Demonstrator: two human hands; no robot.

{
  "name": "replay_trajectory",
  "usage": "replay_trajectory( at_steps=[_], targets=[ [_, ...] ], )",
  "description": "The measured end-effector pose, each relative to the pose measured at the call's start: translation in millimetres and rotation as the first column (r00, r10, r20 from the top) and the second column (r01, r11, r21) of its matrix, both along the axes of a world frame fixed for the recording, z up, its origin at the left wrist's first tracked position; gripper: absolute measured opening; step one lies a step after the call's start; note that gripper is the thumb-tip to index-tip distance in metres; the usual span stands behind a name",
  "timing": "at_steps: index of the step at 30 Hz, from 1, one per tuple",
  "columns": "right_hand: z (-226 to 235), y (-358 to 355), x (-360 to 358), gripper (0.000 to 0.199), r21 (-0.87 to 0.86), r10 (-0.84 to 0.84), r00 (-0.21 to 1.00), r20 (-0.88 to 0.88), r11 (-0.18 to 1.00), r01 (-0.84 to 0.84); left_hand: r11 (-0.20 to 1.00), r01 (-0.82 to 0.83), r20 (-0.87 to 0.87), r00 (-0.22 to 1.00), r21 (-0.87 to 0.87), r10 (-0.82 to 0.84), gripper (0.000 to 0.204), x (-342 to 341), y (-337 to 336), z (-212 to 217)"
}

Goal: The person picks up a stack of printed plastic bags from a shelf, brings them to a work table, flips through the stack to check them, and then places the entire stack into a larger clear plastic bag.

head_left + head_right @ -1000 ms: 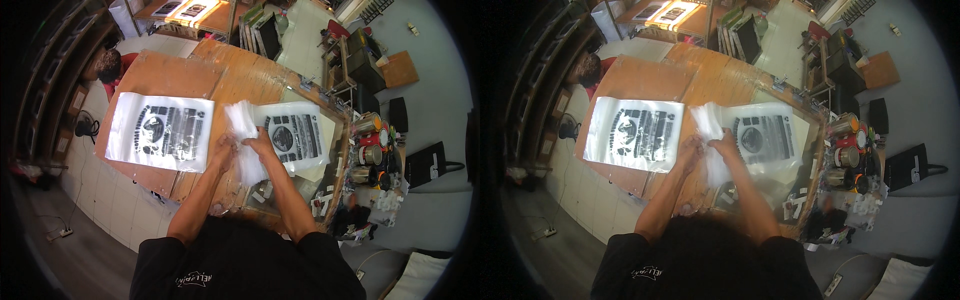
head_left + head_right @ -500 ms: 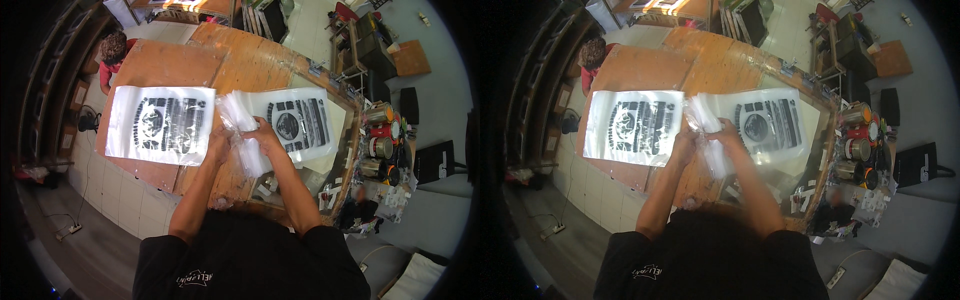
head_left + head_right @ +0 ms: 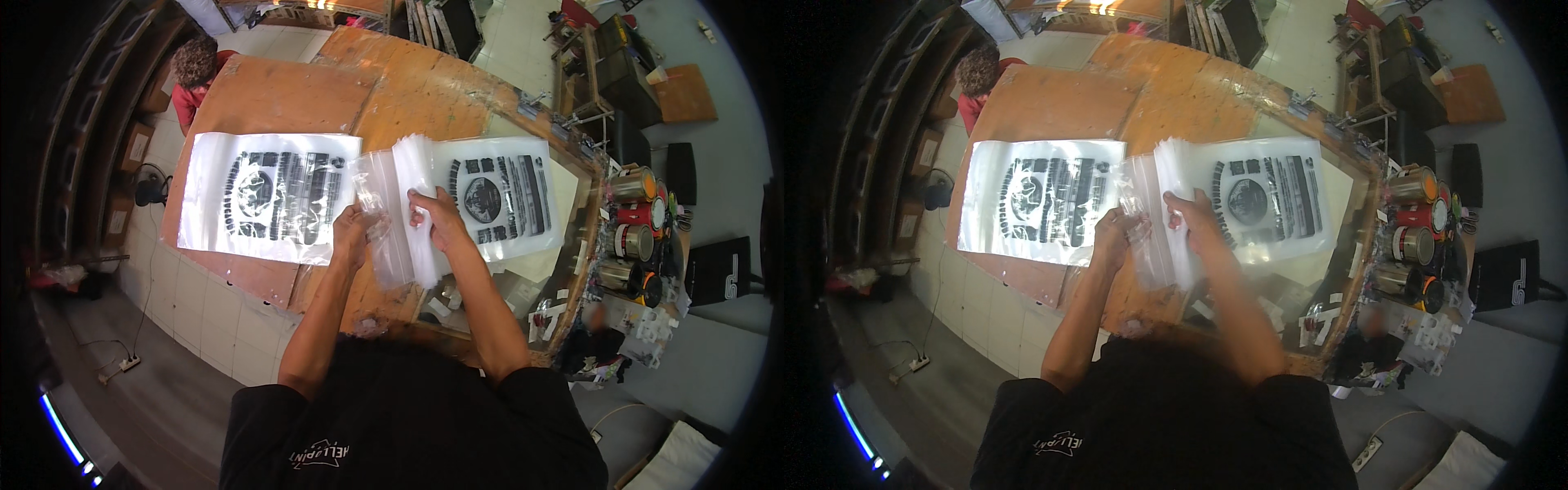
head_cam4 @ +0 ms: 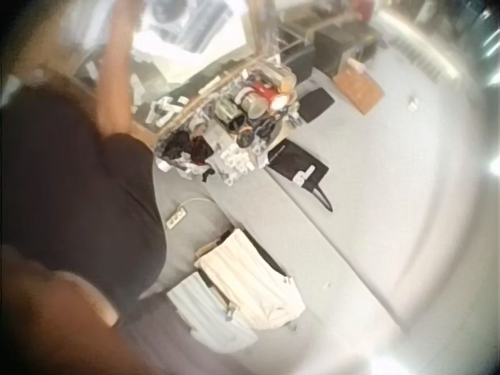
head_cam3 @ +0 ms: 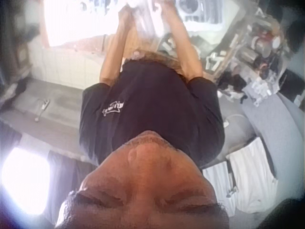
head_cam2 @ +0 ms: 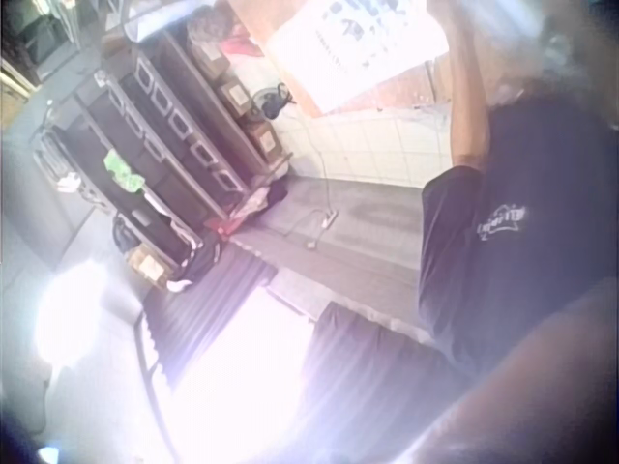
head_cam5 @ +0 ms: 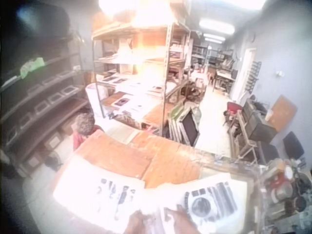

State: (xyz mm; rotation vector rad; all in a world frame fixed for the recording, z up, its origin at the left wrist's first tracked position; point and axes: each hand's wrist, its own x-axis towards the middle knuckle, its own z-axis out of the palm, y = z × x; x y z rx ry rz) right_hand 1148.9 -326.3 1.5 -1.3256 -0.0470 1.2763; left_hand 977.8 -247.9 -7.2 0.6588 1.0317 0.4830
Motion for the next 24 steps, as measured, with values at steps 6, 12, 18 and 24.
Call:
replay_trajectory(
  at_steps=[6,12,18,24],
  targets=[
    [7.5,-1.6,-3.3,0.073,-0.083,0.197,0.909,0.367,0.98,-0.179,0.996,-0.009,-0.028,1.0,0.085,0.012,0.038,1.4,-5.9,-7.2],
    [-0.3,3.2,-32.3,0.076,-0.175,0.19,0.82,0.54,0.978,-0.111,0.998,-0.068,0.053,0.996,-0.009,0.069,0.039,1.8,-7.5,-8.1],
    [26.4,-13.2,23.0,0.044,-0.039,0.151,0.966,0.208,0.989,-0.146,0.998,-0.01,0.096,0.995,-0.058,0.016,0.029,-4.6,-5.4,-12.2],
    [44.4,-21.5,49.5,0.034,-0.043,0.213,0.968,0.135,0.977,-0.209,0.992,-0.008,0.202,0.979,-0.127,0.033,0.029,5.0,-8.6,4.2]
  ],
)
